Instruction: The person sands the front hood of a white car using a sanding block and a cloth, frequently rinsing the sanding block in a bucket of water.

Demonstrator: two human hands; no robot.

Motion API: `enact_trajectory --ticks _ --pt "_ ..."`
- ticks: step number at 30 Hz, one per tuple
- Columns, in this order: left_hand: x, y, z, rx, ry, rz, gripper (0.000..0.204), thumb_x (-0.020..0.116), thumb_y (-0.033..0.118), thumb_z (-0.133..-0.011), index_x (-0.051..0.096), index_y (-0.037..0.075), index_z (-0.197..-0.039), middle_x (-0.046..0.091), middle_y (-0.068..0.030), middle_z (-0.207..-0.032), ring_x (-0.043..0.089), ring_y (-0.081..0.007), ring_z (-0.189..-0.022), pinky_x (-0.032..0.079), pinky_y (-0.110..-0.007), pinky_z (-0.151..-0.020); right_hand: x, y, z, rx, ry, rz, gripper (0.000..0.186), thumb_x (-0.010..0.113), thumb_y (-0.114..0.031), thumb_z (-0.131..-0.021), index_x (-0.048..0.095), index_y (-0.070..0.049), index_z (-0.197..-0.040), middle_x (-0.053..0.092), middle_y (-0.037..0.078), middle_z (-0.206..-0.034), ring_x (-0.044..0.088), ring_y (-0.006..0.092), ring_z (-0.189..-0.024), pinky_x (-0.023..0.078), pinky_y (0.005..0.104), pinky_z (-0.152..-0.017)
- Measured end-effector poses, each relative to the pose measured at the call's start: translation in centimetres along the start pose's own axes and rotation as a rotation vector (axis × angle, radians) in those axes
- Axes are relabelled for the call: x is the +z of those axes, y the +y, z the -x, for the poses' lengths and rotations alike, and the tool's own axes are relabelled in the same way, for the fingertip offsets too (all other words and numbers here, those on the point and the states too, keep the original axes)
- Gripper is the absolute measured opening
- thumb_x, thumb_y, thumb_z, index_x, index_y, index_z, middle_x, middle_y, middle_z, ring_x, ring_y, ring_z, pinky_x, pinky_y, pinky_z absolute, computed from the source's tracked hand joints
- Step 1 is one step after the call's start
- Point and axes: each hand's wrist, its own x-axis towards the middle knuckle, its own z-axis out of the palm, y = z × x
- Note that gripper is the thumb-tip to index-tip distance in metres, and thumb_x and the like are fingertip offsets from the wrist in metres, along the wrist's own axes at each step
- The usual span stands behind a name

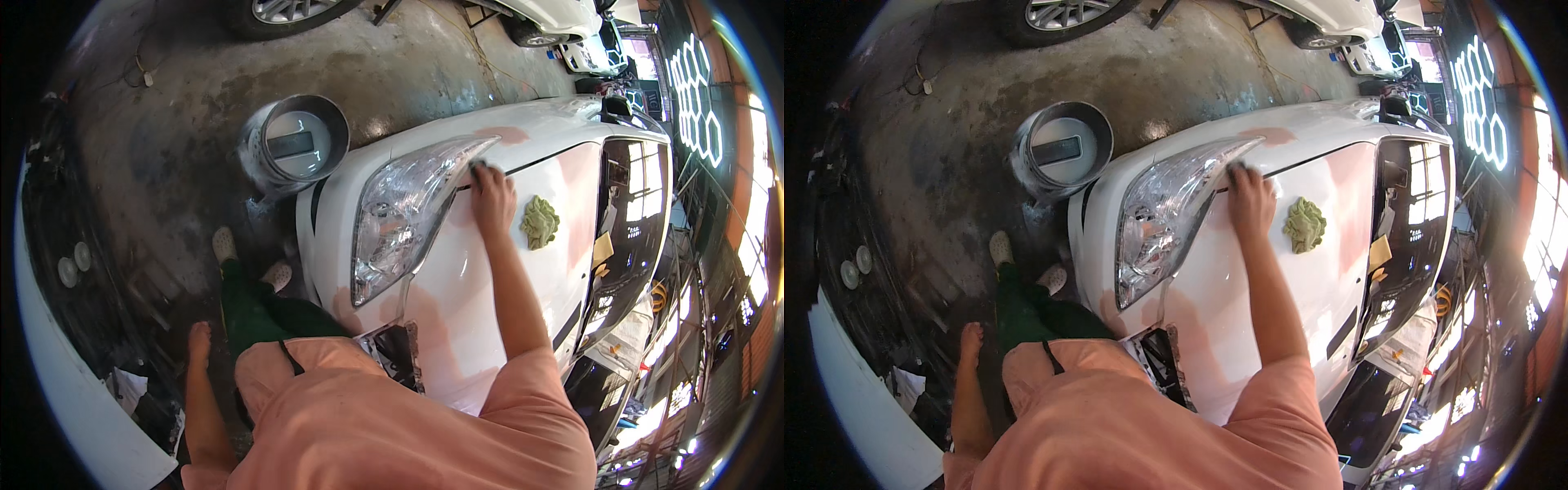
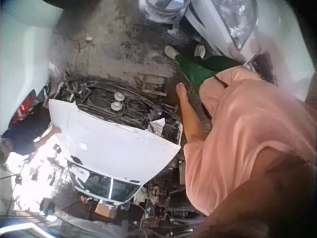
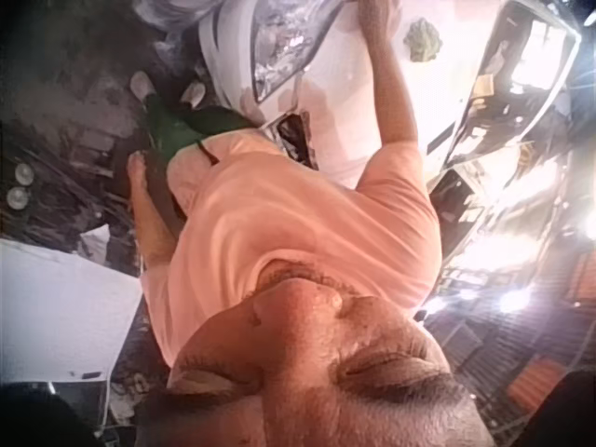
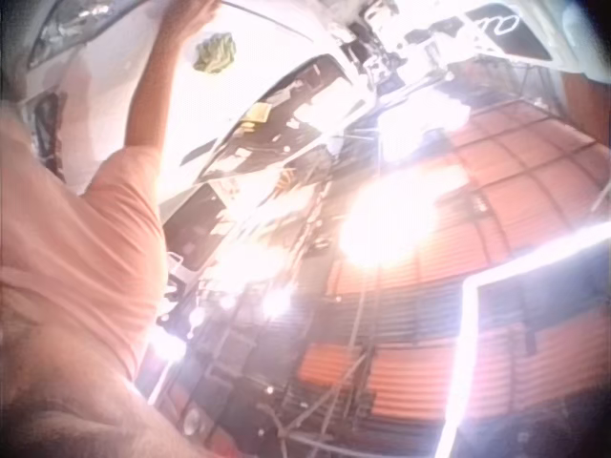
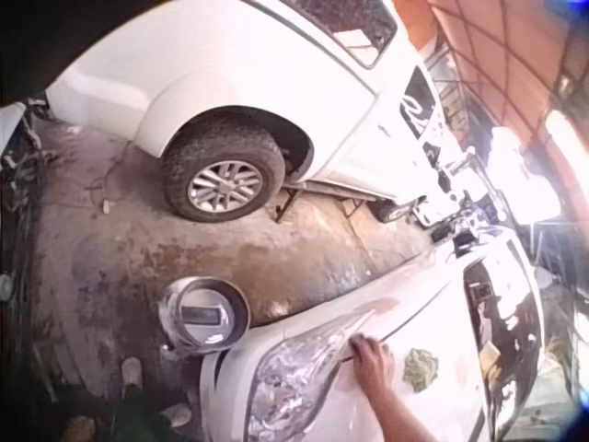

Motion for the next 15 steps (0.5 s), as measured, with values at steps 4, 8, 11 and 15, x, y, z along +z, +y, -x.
enact_trajectory --ticks 4,8,11,15 --pt "0.6 0.5 0.0 -0.012 0.054 -0.039 0.023 0.058 0.031 -0.107 0.065 0.009 -0.107 0.058 0.0013 -0.090 0.053 -0.0136 -0.079 0.045 -0.031 -0.074 -1.3 -2.5 5.7 -0.174 -0.054 0.042 0.039 0.077 -0.018 -0.086 0.074 -0.021 -0.125 0.069 0.002 -0.121 0.067 0.0292 -0.098 0.058 0.0447 -0.077" --pt "-0.1 0.4 -0.4 0.004 0.048 -0.016 0.023 0.059 0.034 -0.107 0.064 0.014 -0.113 0.059 0.0029 -0.091 0.054 -0.0111 -0.081 0.044 -0.029 -0.071 -0.5 0.6 -0.6 -0.048 -0.024 0.000 0.027 0.072 -0.017 -0.094 0.072 -0.019 -0.121 0.069 0.004 -0.123 0.067 0.0316 -0.101 0.057 0.0484 -0.080" --pt "0.2 1.3 0.4 0.004 0.026 -0.003 0.024 0.058 0.034 -0.107 0.065 0.012 -0.112 0.059 0.0016 -0.091 0.054 -0.0107 -0.080 0.044 -0.028 -0.068 0.1 -0.5 1.6 -0.037 0.032 0.058 0.029 0.076 -0.020 -0.090 0.073 -0.020 -0.120 0.070 0.002 -0.121 0.067 0.0293 -0.101 0.056 0.0465 -0.078" --pt "-1.0 1.0 1.0 -0.016 0.025 -0.005 0.023 0.056 0.029 -0.105 0.066 0.010 -0.112 0.060 0.0003 -0.092 0.056 -0.0119 -0.082 0.045 -0.029 -0.068 -1.8 -2.5 7.7 -0.183 -0.061 0.030 0.037 0.080 -0.018 -0.082 0.074 -0.023 -0.119 0.068 -0.001 -0.125 0.068 0.0245 -0.098 0.056 0.0424 -0.072"
